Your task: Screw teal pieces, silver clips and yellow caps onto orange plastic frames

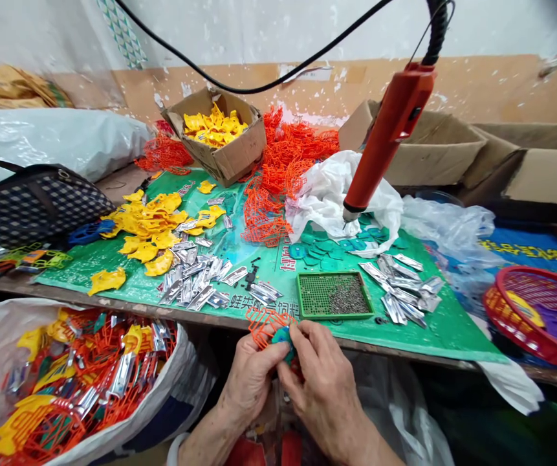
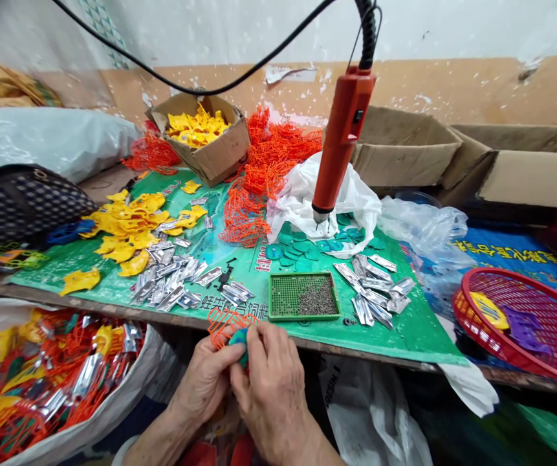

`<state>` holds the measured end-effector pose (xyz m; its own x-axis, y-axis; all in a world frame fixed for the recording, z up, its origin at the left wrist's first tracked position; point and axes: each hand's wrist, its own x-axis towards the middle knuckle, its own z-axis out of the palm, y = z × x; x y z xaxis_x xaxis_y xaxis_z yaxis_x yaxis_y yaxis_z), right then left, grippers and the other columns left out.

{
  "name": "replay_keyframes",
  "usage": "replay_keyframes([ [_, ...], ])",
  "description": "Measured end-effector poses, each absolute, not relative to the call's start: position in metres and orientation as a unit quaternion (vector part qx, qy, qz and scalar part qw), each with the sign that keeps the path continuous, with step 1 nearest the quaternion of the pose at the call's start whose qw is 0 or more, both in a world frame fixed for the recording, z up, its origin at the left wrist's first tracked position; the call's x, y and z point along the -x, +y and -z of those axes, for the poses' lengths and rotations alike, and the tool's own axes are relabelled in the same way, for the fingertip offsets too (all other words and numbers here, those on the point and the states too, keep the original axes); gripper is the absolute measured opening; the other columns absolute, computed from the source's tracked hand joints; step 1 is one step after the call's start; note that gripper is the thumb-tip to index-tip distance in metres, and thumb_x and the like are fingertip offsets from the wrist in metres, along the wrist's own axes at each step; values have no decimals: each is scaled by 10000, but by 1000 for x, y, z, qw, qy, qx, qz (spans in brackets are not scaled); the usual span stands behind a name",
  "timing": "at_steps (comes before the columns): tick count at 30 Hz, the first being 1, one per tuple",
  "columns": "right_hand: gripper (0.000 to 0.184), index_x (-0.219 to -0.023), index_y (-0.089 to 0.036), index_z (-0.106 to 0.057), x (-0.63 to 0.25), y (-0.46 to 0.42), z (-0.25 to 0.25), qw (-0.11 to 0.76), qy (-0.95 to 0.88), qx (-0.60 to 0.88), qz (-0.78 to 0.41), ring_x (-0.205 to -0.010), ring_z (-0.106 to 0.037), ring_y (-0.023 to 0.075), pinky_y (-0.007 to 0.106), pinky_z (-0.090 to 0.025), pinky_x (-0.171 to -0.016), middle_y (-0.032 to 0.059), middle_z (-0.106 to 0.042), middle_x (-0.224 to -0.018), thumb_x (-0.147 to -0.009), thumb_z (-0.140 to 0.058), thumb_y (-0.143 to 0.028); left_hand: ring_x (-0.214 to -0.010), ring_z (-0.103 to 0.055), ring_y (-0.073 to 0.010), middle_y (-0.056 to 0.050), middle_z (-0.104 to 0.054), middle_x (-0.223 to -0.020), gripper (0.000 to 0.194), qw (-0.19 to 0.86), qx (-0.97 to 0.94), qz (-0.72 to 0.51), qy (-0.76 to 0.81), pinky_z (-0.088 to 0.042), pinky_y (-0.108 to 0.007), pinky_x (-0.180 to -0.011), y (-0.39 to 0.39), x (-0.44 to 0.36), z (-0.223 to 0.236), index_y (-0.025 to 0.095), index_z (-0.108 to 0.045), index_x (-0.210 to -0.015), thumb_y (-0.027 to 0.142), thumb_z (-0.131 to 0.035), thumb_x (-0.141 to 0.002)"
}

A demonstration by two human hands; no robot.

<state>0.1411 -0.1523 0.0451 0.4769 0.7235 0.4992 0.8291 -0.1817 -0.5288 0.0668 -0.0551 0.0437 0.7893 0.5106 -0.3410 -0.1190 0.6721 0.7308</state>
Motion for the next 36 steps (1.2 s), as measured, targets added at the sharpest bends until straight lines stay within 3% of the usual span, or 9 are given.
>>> replay_keyframes([
  [6, 512, -1274, -276, -534, -180, -173, -74, 483, -500, 711, -109, -995, -602, 200, 337, -575, -792, 73, -559, -1178, -789, -644, -152, -631, -616, -116, -10, -702, -756, 164, 847, -405, -176, 295, -507, -216, -645, -46, -64, -48, 163, -752, -880, 178, -717, -721],
  [9, 403, -1211, -304, -581, -231, -176, -92, 550, -367, 750, 21, -954, -611, 206, 381, -570, -753, 70, -539, -1210, -818, -665, -283, -566, -609, -112, -12, -680, -714, 178, 848, -408, -144, 307, -498, -203, -564, -44, -63, -50, 142, -749, -858, 190, -730, -687],
  [13, 702, -1291, -291, -524, -304, -160, -118, 577, -285, 749, 158, -1085, -565, 275, 448, -545, -792, 97, -457, -1310, -657, -801, -411, -552, -595, -99, -9, -645, -696, 185, 861, -404, -95, 294, -495, -194, -555, -44, -62, -52, 123, -736, -838, 186, -734, -664],
  [17, 943, -1380, -257, -408, -355, -119, -140, 604, -335, 711, 134, -1160, -507, 294, 419, -526, -817, 123, -426, -1357, -558, -845, -408, -549, -580, -93, -4, -617, -676, 198, 870, -398, -68, 283, -487, -188, -541, -44, -61, -53, 117, -727, -849, 183, -732, -663],
  [20, 759, -1266, -236, -457, -378, -83, -150, 658, -377, 644, 100, -1027, -563, 232, 423, -505, -849, 57, -569, -1138, -598, -788, -380, -542, -578, -90, 0, -612, -671, 233, 875, -388, -63, 282, -483, -185, -535, -43, -59, -52, 116, -727, -885, 182, -738, -661],
  [25, 414, -965, -219, -543, -379, -48, -167, 719, -362, 593, 1, -797, -560, 159, 400, -505, -772, -7, -555, -887, -588, -705, -275, -567, -598, -100, -18, -637, -698, 204, 880, -371, -55, 292, -508, -204, -573, -41, -54, -50, 109, -727, -867, 188, -741, -680],
  [28, 423, -878, -214, -540, -356, -54, -178, 712, -362, 588, -129, -670, -529, 131, 368, -518, -663, -34, -520, -789, -513, -753, -227, -577, -617, -106, -26, -663, -729, 183, 879, -360, -51, 307, -516, -210, -591, -38, -53, -49, 119, -729, -854, 183, -745, -683],
  [32, 588, -1029, -236, -580, -320, -78, -183, 688, -385, 545, -285, -633, -528, 136, 327, -515, -564, -56, -509, -745, -477, -774, -185, -597, -642, -124, -29, -671, -722, 226, 877, -355, -33, 321, -519, -215, -600, -37, -56, -49, 123, -736, -882, 188, -759, -666],
  [36, 526, -992, -206, -621, -294, -95, -172, 702, -359, 536, -302, -643, -531, 125, 285, -489, -562, -39, -558, -755, -494, -782, -158, -619, -644, -140, -34, -677, -719, 240, 875, -356, -21, 328, -529, -242, -613, -39, -60, -48, 134, -738, -895, 207, -763, -667],
])
